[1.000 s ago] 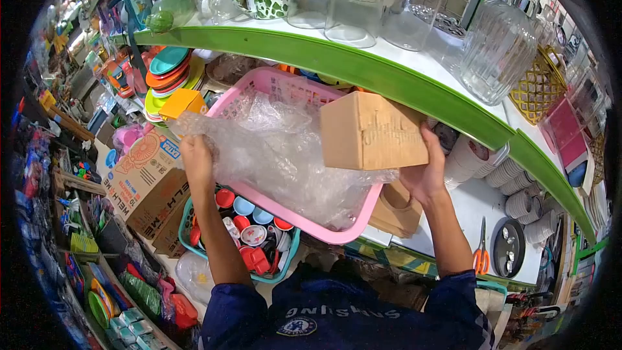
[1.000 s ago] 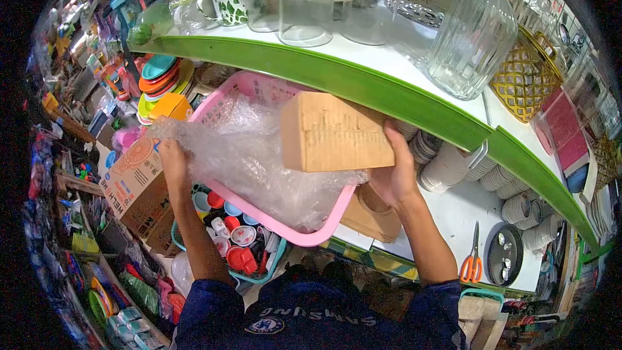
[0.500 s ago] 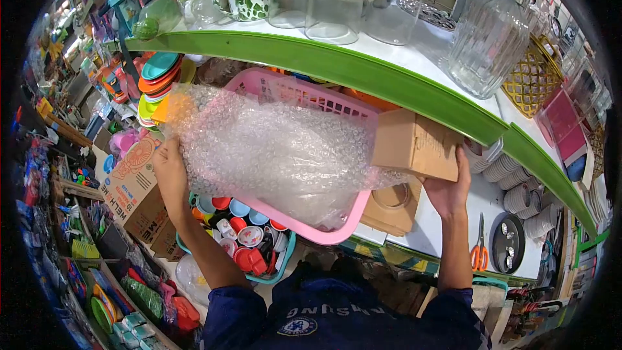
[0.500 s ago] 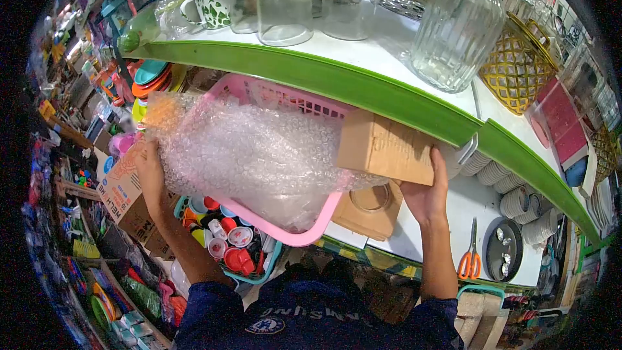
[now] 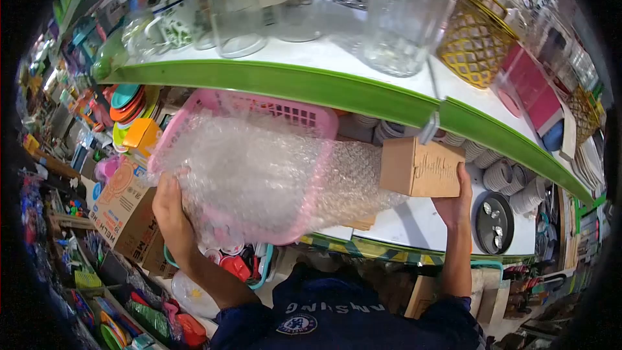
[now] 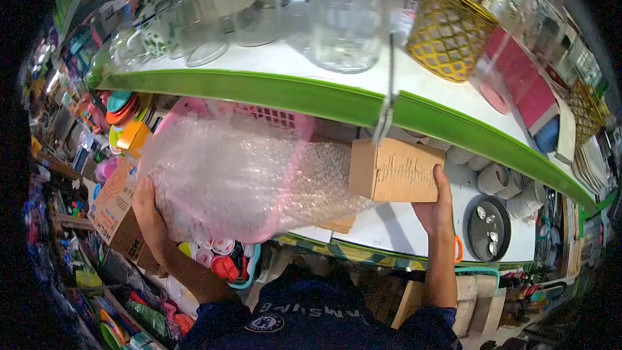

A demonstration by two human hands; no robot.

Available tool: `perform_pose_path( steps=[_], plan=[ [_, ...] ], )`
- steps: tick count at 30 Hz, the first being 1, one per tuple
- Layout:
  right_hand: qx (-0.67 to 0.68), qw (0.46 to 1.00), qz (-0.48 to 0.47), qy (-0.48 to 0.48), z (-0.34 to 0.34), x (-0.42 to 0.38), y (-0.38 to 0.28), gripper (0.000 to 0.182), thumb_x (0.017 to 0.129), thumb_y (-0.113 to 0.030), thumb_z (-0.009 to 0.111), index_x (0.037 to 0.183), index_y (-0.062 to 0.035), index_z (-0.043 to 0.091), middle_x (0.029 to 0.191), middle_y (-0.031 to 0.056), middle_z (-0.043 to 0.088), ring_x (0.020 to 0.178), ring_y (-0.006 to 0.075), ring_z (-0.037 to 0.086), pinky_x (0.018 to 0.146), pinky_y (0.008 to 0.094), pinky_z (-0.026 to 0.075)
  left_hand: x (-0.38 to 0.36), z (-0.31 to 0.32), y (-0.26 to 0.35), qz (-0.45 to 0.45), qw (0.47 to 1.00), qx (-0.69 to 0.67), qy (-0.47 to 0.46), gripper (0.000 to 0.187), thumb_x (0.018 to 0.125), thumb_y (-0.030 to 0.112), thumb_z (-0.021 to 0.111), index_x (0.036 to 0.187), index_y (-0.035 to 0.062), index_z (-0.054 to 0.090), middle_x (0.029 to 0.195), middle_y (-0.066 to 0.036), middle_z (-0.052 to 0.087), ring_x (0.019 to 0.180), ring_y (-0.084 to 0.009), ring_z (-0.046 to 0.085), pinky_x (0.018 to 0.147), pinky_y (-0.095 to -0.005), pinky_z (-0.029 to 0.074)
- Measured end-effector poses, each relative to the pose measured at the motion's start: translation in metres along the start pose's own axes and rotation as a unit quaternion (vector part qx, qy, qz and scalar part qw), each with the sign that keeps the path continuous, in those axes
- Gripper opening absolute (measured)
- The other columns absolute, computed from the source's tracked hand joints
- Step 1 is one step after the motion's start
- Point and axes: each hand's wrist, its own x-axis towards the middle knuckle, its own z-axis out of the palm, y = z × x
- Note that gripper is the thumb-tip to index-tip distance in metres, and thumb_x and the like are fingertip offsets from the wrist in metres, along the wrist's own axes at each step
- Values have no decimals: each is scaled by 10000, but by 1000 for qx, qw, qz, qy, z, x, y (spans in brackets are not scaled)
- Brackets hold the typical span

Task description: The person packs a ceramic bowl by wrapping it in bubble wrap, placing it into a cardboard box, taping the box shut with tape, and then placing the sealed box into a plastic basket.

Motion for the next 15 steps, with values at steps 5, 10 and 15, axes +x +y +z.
perform_pose_path(
  steps=[5,10,15],
  plan=[
    [-71,997,-31,27,-57,-21,-27,555,985,-448,491,1378,-56,479,1355,86,565,1249,216,533,1062,388,393,-77,47,15,-106,980,-153,68,247,983,158,484,1106,-32,581,964,-62,588,912,-133,530,821,-258,423],
    [-92,990,-55,90,-99,-43,-69,525,986,-402,505,1370,-44,481,1352,90,562,1254,216,522,1072,383,376,-147,102,16,-161,954,-242,79,304,981,200,486,1183,-19,543,1067,-87,581,973,-175,554,843,-300,448],
    [-138,976,-92,142,-164,-28,-97,557,998,-386,495,1427,-40,416,1404,82,503,1297,189,468,1109,371,320,-217,153,4,-252,914,-311,-68,315,980,281,510,1168,30,543,1087,-48,550,1001,-167,521,865,-365,434]
  ],
)
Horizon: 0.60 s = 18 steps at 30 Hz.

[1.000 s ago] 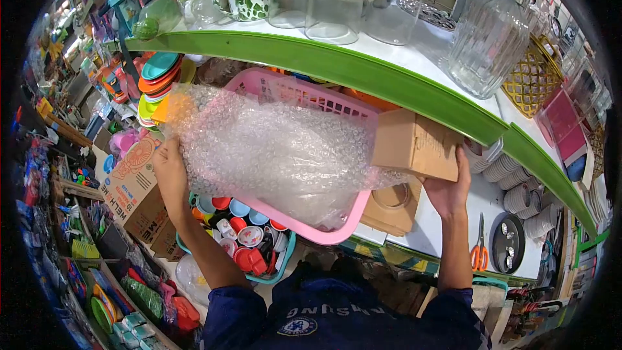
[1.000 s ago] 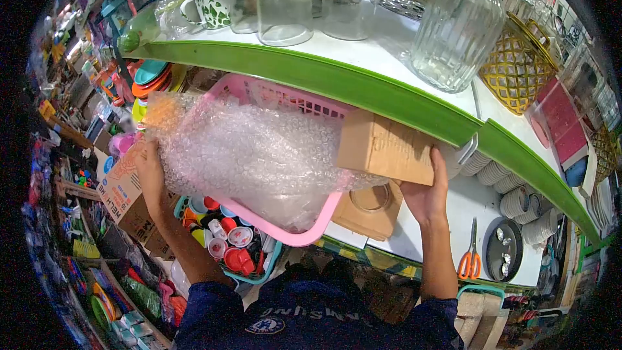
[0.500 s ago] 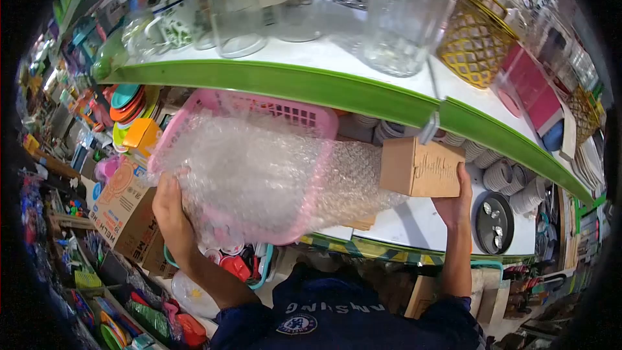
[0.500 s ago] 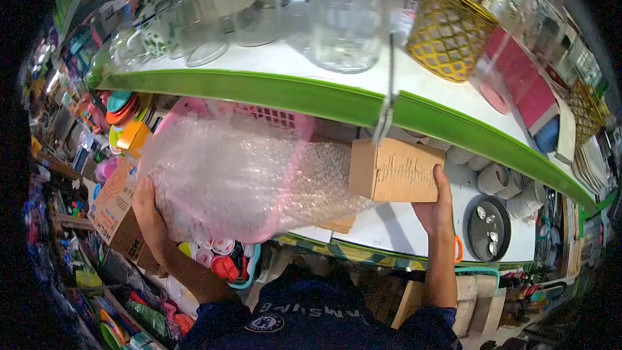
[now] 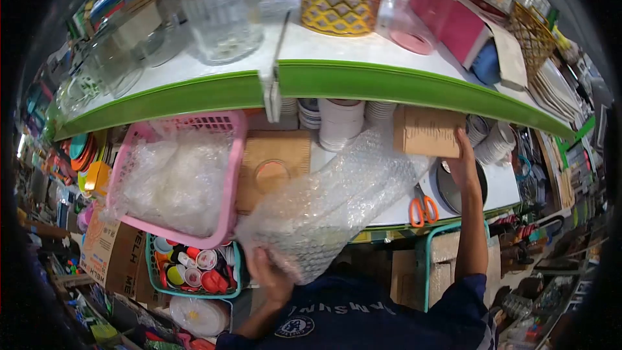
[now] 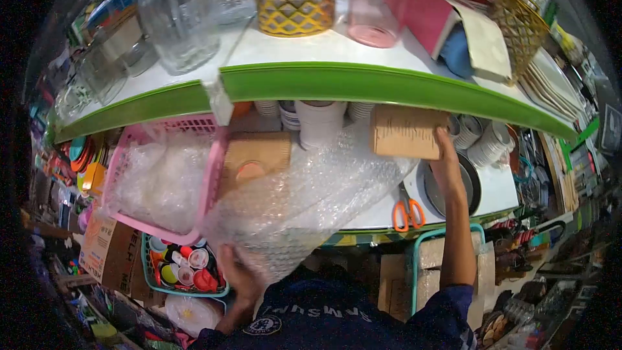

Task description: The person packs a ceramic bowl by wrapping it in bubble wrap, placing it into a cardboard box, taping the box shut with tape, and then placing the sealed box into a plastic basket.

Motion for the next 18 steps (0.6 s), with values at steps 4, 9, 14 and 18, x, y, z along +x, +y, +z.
perform_pose_path(
  steps=[4,9,14,18],
  plan=[
    [-144,988,-46,-17,-40,35,-3,632,993,-396,487,1468,-2,352,1475,106,428,1350,214,406,1136,363,268,-33,-33,-100,367,760,519,-133,390,1033,274,458,1268,-36,473,1216,-118,547,1136,-191,526,941,-355,434],
    [-314,945,-83,-29,-33,56,-11,715,986,-429,481,1499,31,289,1505,143,383,1373,241,370,1147,344,235,-49,-12,-130,-344,919,39,-190,519,1056,339,408,1386,-57,347,1200,-245,561,964,-294,670,850,-395,543],
    [-265,963,7,-40,-19,76,-1,706,980,-459,479,1469,32,346,1503,137,386,1355,251,378,1143,348,237,-39,-5,-128,-409,816,162,-374,659,1040,540,250,1287,-40,442,1071,-222,638,933,-329,677,824,-430,561],
    [-208,976,28,-53,8,75,-4,585,997,-403,483,1417,-1,422,1421,127,466,1301,214,443,1111,373,337,-13,33,-69,-307,425,506,-685,765,953,711,311,1010,47,686,874,-178,684,865,-287,675,791,-414,507]
  ],
)
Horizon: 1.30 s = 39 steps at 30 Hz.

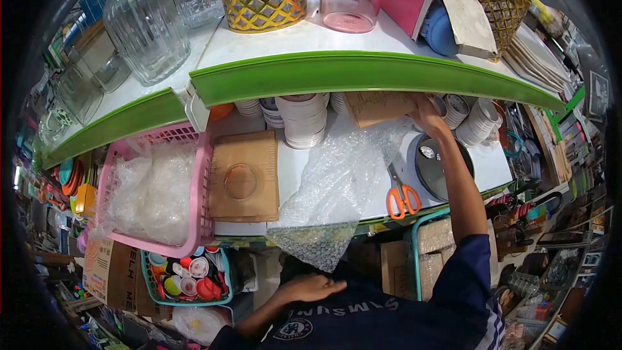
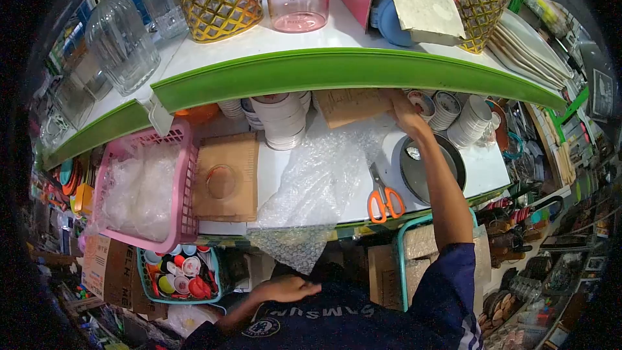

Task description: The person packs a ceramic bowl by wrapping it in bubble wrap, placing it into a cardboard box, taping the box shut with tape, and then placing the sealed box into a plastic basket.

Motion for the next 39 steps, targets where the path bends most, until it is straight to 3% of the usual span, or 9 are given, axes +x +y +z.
perform_pose_path(
  steps=[3,6,8,10,15,20,25,36,39],
  plan=[
    [113,993,9,-29,-3,10,10,512,1001,-373,498,1361,-11,464,1338,113,531,1231,191,502,1062,369,411,-31,-21,29,43,997,61,7,587,996,584,393,1002,67,672,877,-183,679,871,-330,670,769,-406,505],
    [169,985,37,-22,1,14,9,477,1002,-365,504,1318,-8,481,1299,111,558,1186,193,535,1035,374,444,-42,-52,61,267,937,-77,210,236,989,271,551,1083,68,627,900,-189,668,896,-338,671,772,-420,515],
    [183,981,62,2,0,18,13,474,1004,-369,501,1305,-3,483,1299,117,559,1175,204,543,1035,384,445,-17,-75,73,255,865,92,422,231,961,138,555,1166,66,635,1158,-153,628,1059,-309,618,916,-416,492],
    [200,977,72,-1,-7,27,23,441,1010,-350,490,1289,-8,493,1294,124,561,1182,205,540,1034,399,451,24,-100,64,247,786,277,494,345,922,128,575,1263,94,612,1366,-160,518,1323,-364,427,1090,-459,361],
    [196,980,39,-19,-1,9,5,419,1015,-334,482,1285,-14,499,1284,114,561,1192,196,536,1054,386,437,83,-119,48,146,826,355,412,665,912,277,625,1510,179,351,1594,-205,196,1484,-412,119,1169,-626,73],
    [193,981,-7,-10,11,-12,-17,430,1017,-337,473,1308,-20,488,1291,107,556,1204,186,530,1071,348,416,109,-108,48,109,822,334,447,652,954,368,553,1531,191,306,1605,-206,153,1480,-421,122,1142,-669,74],
    [-49,998,-4,-31,13,-3,-16,500,1023,-396,439,1301,12,518,1283,85,553,1164,158,508,1030,280,377,128,-102,70,21,827,297,477,636,982,441,472,1538,190,291,1602,-226,147,1480,-422,123,1120,-701,66],
    [79,995,-55,-16,30,-70,-33,494,972,-390,526,1330,-51,504,1315,66,561,1213,175,524,1065,368,372,168,-138,91,-44,807,263,528,698,972,507,437,1503,62,351,1539,-316,253,1466,-431,170,1179,-560,88],
    [183,982,-43,-14,47,-101,-32,527,972,-415,520,1353,-52,488,1345,70,552,1241,188,518,1070,377,370,168,-150,91,-17,790,266,553,654,951,472,490,1457,63,425,1521,-252,336,1431,-383,280,1162,-525,198]
  ],
)
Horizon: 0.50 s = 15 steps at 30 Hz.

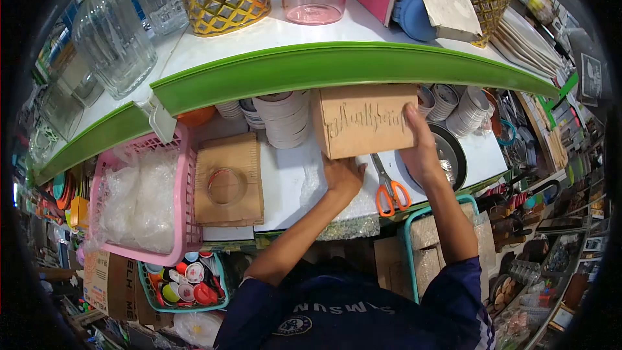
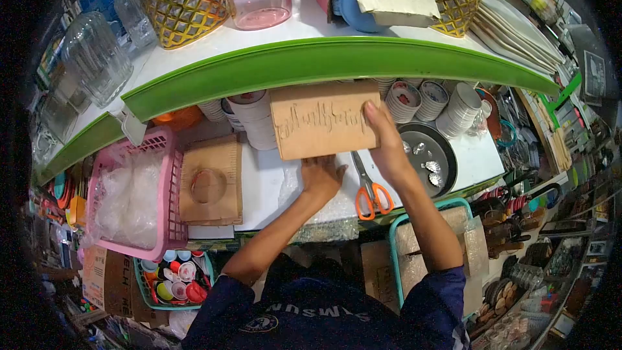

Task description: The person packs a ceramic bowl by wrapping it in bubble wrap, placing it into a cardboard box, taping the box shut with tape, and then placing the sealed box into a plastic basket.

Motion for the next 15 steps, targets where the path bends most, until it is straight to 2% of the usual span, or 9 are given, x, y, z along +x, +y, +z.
perform_pose_path(
  steps=[2,5,6,7,10,11,13,14,15],
  plan=[
    [50,999,-4,13,1,-17,7,542,973,-420,518,1366,-50,477,1361,76,546,1256,198,514,1073,382,370,10,1,-4,19,999,-36,3,628,949,451,501,1440,64,446,1515,-218,368,1416,-365,315,1152,-511,237],
    [96,994,47,20,-8,-36,24,569,971,-440,515,1377,-46,465,1381,84,538,1270,217,508,1085,397,360,44,71,-26,71,989,-50,119,616,943,544,439,1485,258,383,1551,-58,368,1424,-327,322,1147,-571,205],
    [123,990,66,31,-10,-42,28,576,969,-449,515,1379,-47,463,1382,89,538,1274,224,506,1087,402,358,66,129,-31,108,920,-271,262,498,912,472,497,1332,207,534,1358,-65,544,1270,-295,483,1055,-550,312],
    [151,984,85,42,-12,-47,32,583,968,-457,514,1380,-48,461,1382,93,539,1278,230,503,1090,407,356,66,116,-31,109,920,-272,261,498,912,472,497,1332,207,534,1358,-65,544,1270,-295,483,1055,-550,312],
    [156,977,116,88,-13,-66,45,595,972,-485,495,1390,-65,446,1370,89,540,1265,222,504,1078,415,349,61,56,-49,174,908,81,372,336,788,338,582,1034,114,634,972,-82,552,871,-226,509,751,-420,361],
    [163,974,129,90,-14,-71,49,598,978,-488,484,1400,-68,432,1374,83,532,1267,213,493,1089,414,322,56,42,-49,176,908,81,371,336,788,338,582,1034,114,634,972,-82,552,871,-226,509,751,-420,361],
    [157,973,137,96,-16,-80,57,593,978,-501,475,1401,-88,435,1373,81,530,1269,202,484,1081,415,321,47,21,-50,116,953,119,253,376,805,328,586,1077,72,630,1024,-108,559,964,-258,541,799,-412,400],
    [147,973,147,103,-18,-84,60,602,970,-503,486,1404,-90,433,1373,82,529,1262,216,494,1057,421,356,43,10,-52,117,953,119,252,376,805,328,586,1077,72,630,1024,-108,559,964,-258,541,799,-412,400],
    [138,972,158,109,-19,-88,63,611,962,-505,497,1408,-92,430,1373,84,529,1256,229,504,1033,428,392,39,1,-54,143,967,88,191,474,782,331,624,1191,94,600,1109,-134,555,1014,-305,539,848,-442,420]
  ],
)
